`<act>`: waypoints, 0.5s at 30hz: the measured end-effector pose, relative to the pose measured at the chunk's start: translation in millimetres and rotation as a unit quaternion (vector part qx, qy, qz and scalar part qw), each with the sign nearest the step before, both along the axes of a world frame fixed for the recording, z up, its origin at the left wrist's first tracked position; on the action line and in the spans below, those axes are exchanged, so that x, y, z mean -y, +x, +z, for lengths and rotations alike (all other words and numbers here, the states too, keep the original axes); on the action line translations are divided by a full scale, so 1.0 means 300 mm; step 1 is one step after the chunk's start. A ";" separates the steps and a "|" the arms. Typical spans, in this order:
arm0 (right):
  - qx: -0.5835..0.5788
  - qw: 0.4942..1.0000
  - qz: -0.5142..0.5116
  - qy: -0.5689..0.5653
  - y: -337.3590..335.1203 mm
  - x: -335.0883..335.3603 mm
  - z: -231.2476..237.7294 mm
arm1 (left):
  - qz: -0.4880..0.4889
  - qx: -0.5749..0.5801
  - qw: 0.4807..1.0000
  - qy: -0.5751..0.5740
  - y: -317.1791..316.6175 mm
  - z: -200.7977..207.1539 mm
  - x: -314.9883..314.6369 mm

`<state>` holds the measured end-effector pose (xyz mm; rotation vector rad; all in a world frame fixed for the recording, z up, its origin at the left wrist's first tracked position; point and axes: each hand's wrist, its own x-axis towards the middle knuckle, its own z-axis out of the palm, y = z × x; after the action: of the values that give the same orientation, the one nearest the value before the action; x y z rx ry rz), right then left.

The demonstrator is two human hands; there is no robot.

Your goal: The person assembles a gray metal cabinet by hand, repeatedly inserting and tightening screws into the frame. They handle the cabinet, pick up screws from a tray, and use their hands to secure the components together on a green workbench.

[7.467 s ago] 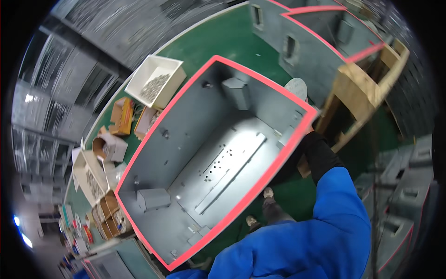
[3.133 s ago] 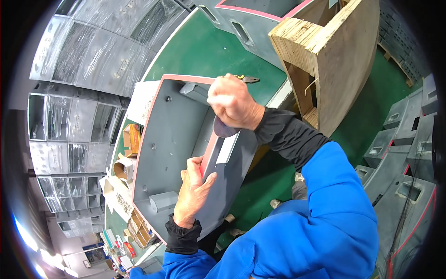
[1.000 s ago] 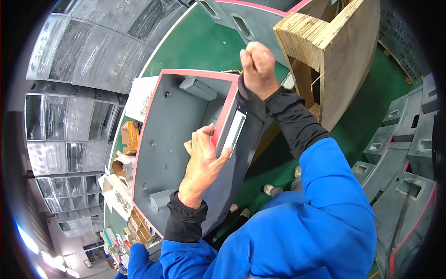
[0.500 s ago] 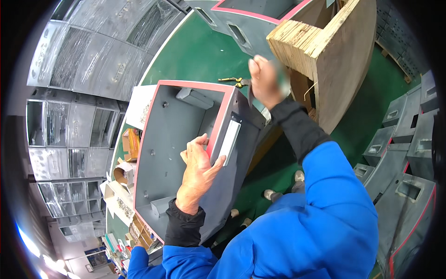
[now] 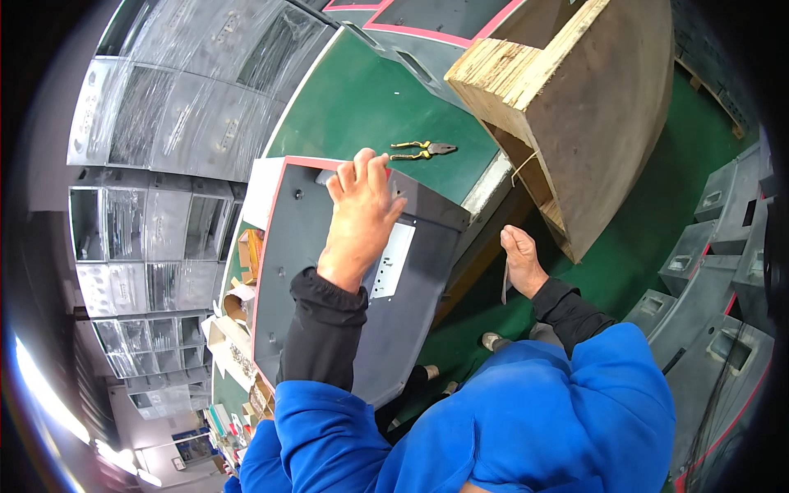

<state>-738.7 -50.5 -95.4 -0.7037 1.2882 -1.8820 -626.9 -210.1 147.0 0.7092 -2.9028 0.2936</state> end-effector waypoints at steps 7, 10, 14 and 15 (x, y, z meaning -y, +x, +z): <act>-0.004 1.000 -0.024 0.008 -0.113 -0.073 -0.028 | 0.019 0.043 0.999 0.012 -0.040 -0.024 0.025; 0.006 1.000 -0.023 0.007 -0.114 -0.071 -0.008 | 0.007 0.042 0.999 0.013 -0.039 -0.015 0.013; 0.011 1.000 0.006 -0.015 -0.100 -0.050 0.030 | 0.013 0.054 0.998 0.018 -0.038 -0.001 0.010; 0.009 1.000 0.011 -0.010 -0.098 -0.044 0.030 | 0.017 0.064 0.998 0.008 -0.043 -0.009 0.015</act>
<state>-768.1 -37.2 -86.3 -0.7064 1.2465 -1.8832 -639.7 -214.5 144.3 0.7713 -3.0203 0.3310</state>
